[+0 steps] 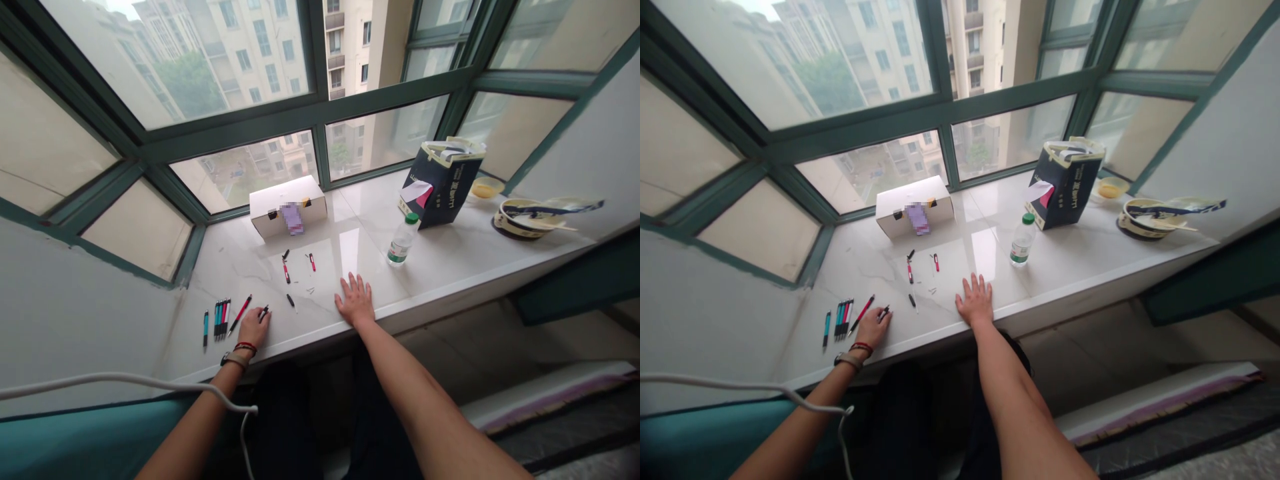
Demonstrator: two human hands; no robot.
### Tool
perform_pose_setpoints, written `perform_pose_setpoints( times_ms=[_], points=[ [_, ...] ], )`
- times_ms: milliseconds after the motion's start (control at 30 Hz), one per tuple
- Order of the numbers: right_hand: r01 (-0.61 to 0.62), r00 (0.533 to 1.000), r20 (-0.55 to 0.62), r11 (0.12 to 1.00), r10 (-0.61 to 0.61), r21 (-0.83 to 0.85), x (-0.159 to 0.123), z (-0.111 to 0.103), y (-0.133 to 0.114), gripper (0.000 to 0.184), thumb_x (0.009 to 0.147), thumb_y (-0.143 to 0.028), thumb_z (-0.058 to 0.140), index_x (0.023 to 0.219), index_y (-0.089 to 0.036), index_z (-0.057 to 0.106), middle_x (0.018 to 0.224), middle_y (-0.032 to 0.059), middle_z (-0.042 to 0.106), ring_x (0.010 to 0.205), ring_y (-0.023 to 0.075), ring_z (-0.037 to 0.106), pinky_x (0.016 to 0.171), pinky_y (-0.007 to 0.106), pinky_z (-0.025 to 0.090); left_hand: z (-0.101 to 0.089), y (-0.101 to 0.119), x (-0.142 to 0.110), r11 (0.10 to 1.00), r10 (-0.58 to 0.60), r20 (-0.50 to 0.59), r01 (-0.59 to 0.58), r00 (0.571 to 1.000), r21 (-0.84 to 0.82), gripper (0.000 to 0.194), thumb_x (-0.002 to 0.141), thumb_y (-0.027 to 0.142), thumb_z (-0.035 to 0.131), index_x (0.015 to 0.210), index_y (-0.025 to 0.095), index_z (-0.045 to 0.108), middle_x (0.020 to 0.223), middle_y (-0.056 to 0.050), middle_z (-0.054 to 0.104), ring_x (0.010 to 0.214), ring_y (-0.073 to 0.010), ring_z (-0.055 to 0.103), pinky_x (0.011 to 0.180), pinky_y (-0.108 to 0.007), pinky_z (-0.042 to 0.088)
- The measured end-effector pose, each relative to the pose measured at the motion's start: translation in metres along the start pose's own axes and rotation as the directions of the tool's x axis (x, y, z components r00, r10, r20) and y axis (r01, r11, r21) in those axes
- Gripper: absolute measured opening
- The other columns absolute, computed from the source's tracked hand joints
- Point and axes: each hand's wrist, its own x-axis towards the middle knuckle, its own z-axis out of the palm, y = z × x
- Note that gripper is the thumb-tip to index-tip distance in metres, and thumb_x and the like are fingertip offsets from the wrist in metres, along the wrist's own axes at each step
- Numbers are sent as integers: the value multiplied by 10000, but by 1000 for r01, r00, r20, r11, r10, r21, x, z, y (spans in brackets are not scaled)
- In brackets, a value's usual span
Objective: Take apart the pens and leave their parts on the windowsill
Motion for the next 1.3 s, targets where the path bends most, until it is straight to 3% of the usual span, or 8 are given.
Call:
perform_pose_setpoints(
  times_ms=[300, 467, 633, 800, 933, 1100, 1300],
  points=[
    [7, 1000, 0, 1000, -7, 26, -1, 0, 2, 653, 944, -512, 388, 1528, -223, 344, 1644, 83, 148, 1499, 317, 66, 1168, 511, -6, 0, 19, 32, 991, 117, 106, -123, 988, 57, 238, 913, 359, 486, 954, 186, 645, 1026, -104, 667, 954, -230, 636, 846, -324, 477],
    [10, 1000, 2, 999, -10, 42, 0, -2, 1, 652, 944, -510, 389, 1528, -222, 349, 1644, 83, 148, 1499, 316, 69, 1167, 506, -7, -1, 39, 57, 989, 136, 71, -139, 988, 48, 270, 935, 362, 448, 974, 170, 634, 1013, -119, 669, 968, -244, 630, 867, -345, 473],
    [6, 1000, 6, 998, -7, 54, 0, -2, 1, 659, 942, -506, 404, 1529, -212, 348, 1643, 94, 150, 1499, 318, 76, 1167, 510, -3, 10, 68, 81, 978, 207, 74, -209, 976, 17, 219, 909, 348, 506, 930, 184, 650, 977, -96, 681, 930, -225, 634, 847, -322, 473],
    [12, 1000, -10, 999, -12, 53, 0, -2, 1, 654, 938, -498, 425, 1523, -214, 361, 1639, 92, 169, 1498, 314, 81, 1170, 503, 1, 17, 86, 88, 970, 241, 38, -241, 970, -14, 213, 886, 364, 554, 862, 175, 652, 906, -91, 685, 853, -223, 639, 799, -322, 481],
    [9, 1000, -15, 999, -8, 37, 0, -2, 1, 655, 939, -504, 424, 1523, -212, 362, 1639, 97, 164, 1499, 314, 79, 1171, 503, 5, 18, 95, 68, 962, 264, -30, -265, 964, -65, 293, 934, 422, 489, 871, 182, 647, 889, -85, 681, 862, -222, 644, 815, -326, 489],
    [21, 1000, -16, 999, -21, 29, 0, -1, 1, 648, 941, -503, 420, 1522, -221, 361, 1640, 90, 166, 1497, 321, 89, 1170, 514, 22, 25, 95, 10, 905, 379, -116, -394, 918, -163, 347, 1001, 407, 365, 1070, 201, 636, 1026, -88, 706, 940, -198, 660, 862, -306, 502],
    [26, 999, -23, 999, -26, 22, 0, -1, 2, 642, 943, -497, 410, 1520, -220, 359, 1639, 95, 166, 1494, 331, 87, 1164, 532, 38, 40, 70, -47, 922, 384, -85, -386, 920, -10, 318, 994, 394, 407, 1113, 228, 650, 1046, -76, 742, 942, -204, 680, 798, -286, 487]
  ],
)
